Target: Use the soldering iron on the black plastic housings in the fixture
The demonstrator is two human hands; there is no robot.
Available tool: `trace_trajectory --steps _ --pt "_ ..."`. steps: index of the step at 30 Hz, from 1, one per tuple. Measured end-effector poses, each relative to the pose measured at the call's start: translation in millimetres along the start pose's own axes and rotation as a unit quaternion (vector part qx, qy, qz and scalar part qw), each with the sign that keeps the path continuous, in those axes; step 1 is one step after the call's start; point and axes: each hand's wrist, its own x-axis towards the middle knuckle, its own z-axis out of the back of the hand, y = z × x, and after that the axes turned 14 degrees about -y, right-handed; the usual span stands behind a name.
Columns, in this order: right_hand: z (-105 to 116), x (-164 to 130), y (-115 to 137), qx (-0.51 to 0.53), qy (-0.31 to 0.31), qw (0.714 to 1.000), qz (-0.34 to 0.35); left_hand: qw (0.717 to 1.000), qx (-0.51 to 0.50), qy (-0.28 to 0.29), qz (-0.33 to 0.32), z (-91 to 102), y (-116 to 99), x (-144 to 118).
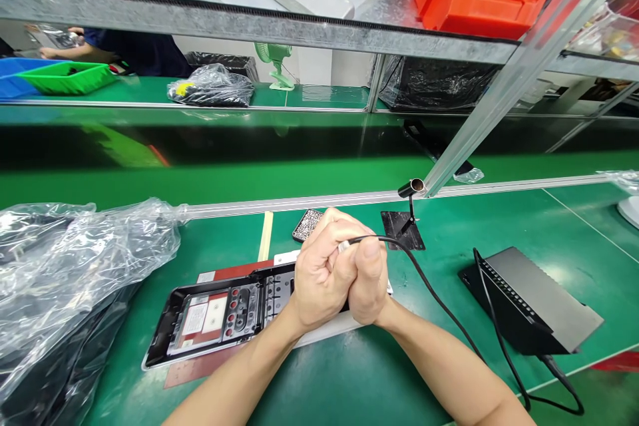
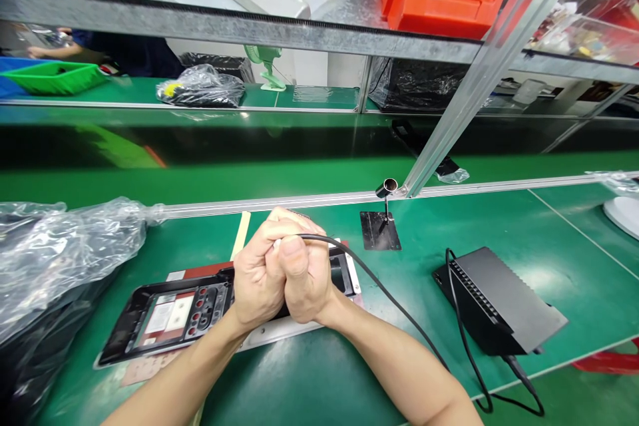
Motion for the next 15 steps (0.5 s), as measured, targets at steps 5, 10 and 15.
trace_trajectory --steps 5,10,15 --pt "0.7 -1.7 -3.9 0.011 -0.003 1.000 0.006 1.000 0.006 0.004 0.000 0.0 -1.6 0.0" --pt "0.7 -1.8 -3.0 0.023 0.001 1.000 0.000 1.000 -0.002 0.000 0.002 0.0 -1.1 -0.1" --pt "1.3 -1.7 -3.8 0.018 -0.005 1.000 0.002 1.000 0.004 0.002 -0.002 0.2 -1.1 -0.1"
